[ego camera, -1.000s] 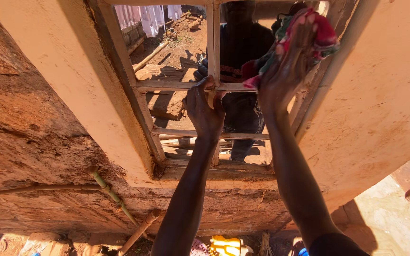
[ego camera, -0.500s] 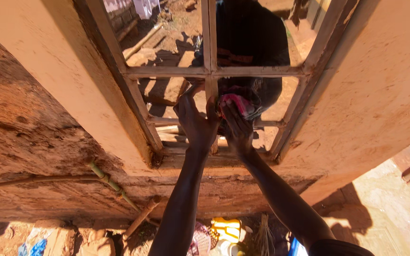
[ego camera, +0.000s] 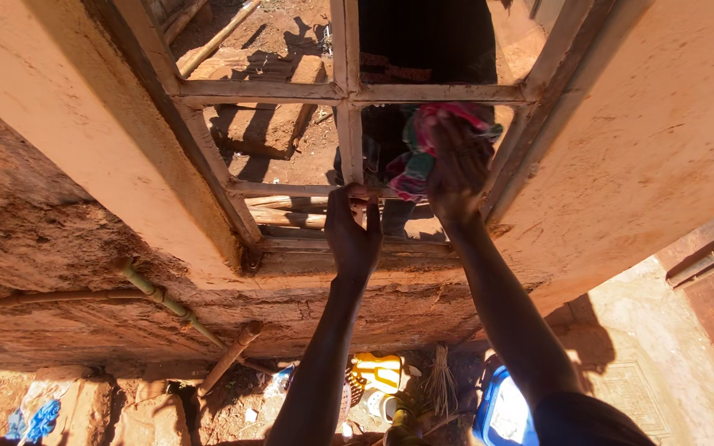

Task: The person cleans a wooden window frame with a cloth, then washes the cloth in a blue basin of water and continues wiping the frame.

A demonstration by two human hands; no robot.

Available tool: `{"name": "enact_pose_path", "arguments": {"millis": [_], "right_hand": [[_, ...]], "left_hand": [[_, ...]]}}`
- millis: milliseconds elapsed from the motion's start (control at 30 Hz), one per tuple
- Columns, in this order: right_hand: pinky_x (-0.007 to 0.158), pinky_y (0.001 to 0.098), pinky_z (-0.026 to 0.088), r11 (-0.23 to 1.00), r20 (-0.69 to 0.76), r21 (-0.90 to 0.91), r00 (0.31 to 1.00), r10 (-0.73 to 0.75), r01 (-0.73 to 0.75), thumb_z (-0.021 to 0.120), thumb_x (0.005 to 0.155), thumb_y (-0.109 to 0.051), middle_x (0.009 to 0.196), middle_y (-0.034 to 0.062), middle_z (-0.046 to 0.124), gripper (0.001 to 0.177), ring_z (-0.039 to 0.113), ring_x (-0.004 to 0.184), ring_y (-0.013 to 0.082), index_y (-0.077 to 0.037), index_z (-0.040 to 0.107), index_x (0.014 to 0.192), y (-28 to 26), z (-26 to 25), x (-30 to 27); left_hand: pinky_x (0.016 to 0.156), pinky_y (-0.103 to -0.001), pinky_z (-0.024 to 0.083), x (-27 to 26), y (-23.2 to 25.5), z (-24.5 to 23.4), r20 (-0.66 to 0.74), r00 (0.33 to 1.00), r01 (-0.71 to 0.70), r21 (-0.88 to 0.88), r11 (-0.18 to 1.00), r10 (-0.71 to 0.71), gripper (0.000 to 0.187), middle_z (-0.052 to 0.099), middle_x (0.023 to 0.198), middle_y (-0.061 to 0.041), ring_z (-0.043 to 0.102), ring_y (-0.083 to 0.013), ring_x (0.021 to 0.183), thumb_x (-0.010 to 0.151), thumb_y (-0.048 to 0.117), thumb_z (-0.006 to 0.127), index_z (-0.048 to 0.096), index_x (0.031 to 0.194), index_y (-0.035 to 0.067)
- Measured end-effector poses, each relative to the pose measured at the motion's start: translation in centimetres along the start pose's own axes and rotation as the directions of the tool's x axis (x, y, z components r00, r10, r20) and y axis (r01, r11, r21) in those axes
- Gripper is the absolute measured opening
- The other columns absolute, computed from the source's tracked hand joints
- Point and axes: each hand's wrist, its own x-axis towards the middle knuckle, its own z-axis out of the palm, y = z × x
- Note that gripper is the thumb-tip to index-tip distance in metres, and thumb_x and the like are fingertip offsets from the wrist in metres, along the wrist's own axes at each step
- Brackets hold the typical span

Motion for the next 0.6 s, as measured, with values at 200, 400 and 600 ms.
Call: {"name": "enact_pose_path", "arguments": {"millis": [200, 400, 600], "right_hand": [[0.12, 0.0467, 0.048, 0.967, -0.091, 0.085, 0.964, 0.25, -0.242, 0.047, 0.109, 0.001, 0.148, 0.0213, 0.056, 0.038, 0.055, 0.141, 0.0368, -0.002, 0.058, 0.145, -3.5, -0.4, -4.8], [0.119, 0.0505, 0.049, 0.973, 0.106, 0.163, 0.984, 0.146, -0.162, 0.047, 0.11, 0.002, 0.149, 0.0151, 0.06, 0.038, 0.058, 0.14, 0.033, -0.003, 0.058, 0.146, -5.4, 0.2, -6.9], [0.114, 0.0398, 0.052, 0.956, 0.075, 0.285, 0.996, 0.047, -0.066, 0.05, 0.109, 0.008, 0.149, 0.0038, 0.063, 0.046, 0.064, 0.138, 0.0269, -0.016, 0.061, 0.146, -6.7, 4.8, -3.3]], "left_hand": [[0.075, -0.035, 0.057, 1.9, -0.1, -0.2, -0.035, 0.998, -0.048, -0.023, 0.999, 0.047, 0.021, 0.062, 0.095, -0.009, 0.068, -0.0206, 0.084, 0.093, 0.001, 0.069, 0.056, 0.109, 0.004], [0.07, -0.032, 0.054, 2.4, -0.7, -0.8, 0.015, 1.0, -0.02, -0.117, 0.993, 0.022, 0.015, 0.062, 0.087, -0.007, 0.065, -0.0171, 0.078, 0.098, 0.005, 0.069, 0.055, 0.103, 0.004], [0.064, -0.031, 0.044, 2.4, -2.3, -0.7, 0.04, 0.999, 0.029, -0.294, 0.955, -0.018, 0.02, 0.058, 0.085, -0.006, 0.052, -0.013, 0.071, 0.113, 0.022, 0.051, 0.056, 0.104, 0.005]]}}
